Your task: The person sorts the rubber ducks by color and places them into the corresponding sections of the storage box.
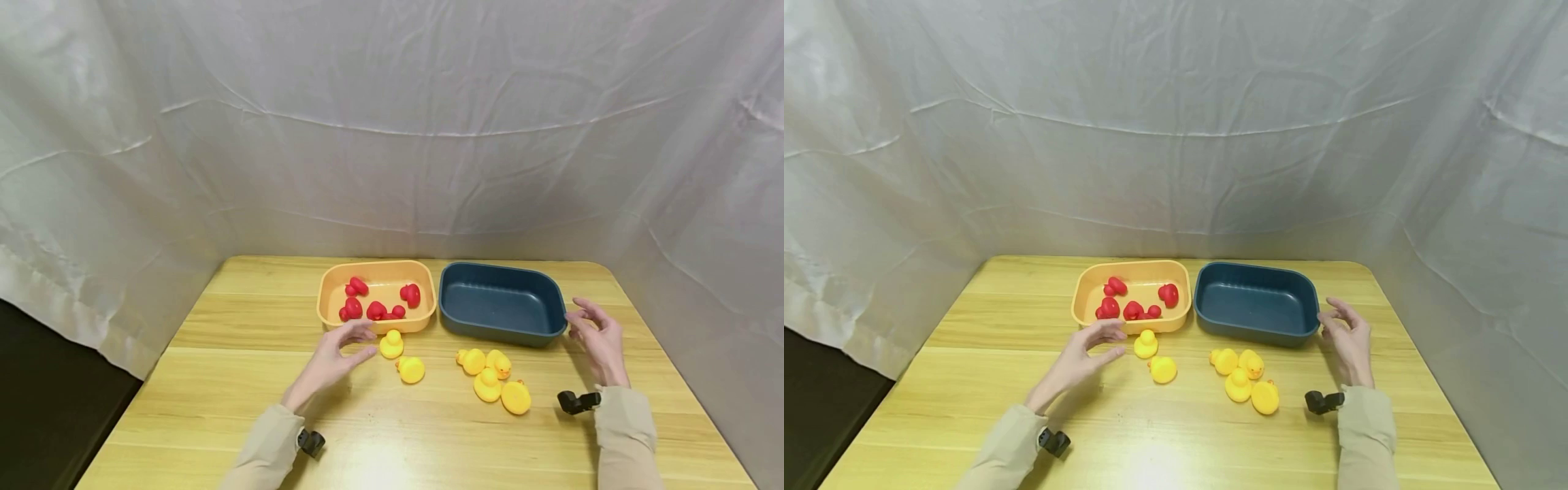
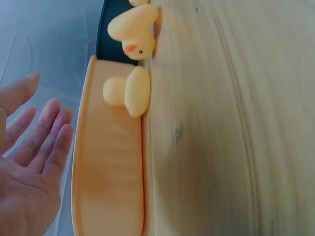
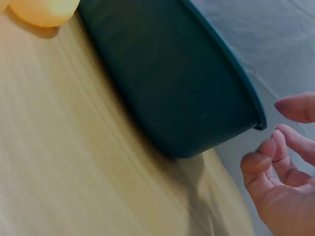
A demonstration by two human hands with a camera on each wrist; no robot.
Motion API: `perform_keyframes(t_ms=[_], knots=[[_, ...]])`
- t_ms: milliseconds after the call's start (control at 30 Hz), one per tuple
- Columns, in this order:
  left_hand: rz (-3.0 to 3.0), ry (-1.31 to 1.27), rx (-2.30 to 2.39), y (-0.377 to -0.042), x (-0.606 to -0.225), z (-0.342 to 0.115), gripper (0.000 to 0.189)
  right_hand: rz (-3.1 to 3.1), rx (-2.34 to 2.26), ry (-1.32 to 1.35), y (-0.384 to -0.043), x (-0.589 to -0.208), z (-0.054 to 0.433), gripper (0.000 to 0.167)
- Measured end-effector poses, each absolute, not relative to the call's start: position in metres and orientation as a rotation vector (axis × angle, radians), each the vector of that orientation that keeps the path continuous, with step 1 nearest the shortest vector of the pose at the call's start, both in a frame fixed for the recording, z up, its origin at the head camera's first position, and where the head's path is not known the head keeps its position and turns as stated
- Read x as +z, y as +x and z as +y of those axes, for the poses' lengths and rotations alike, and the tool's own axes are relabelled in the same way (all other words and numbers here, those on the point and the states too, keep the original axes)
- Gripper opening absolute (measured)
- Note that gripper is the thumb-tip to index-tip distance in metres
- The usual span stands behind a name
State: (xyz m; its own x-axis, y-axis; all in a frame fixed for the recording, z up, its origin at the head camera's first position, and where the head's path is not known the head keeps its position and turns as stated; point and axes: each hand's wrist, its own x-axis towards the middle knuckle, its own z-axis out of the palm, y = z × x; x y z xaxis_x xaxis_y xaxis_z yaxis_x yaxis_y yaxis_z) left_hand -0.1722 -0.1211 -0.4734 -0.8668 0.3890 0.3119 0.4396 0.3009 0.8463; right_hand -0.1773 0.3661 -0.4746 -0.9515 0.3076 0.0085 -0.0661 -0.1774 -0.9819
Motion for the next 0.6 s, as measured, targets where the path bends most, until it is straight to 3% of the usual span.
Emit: perform_keyframes(t_ms=[267,600], knots=[[-2.605,-0.964,-1.674,-0.168,-0.474,-0.107,0.051,-1.649,2.575,-0.080,-0.179,-0.487,0.375,0.031],[-2.723,-1.046,-1.660,-0.167,-0.481,-0.094,0.052,-1.557,2.829,-0.022,-0.184,-0.492,0.387,0.035]])
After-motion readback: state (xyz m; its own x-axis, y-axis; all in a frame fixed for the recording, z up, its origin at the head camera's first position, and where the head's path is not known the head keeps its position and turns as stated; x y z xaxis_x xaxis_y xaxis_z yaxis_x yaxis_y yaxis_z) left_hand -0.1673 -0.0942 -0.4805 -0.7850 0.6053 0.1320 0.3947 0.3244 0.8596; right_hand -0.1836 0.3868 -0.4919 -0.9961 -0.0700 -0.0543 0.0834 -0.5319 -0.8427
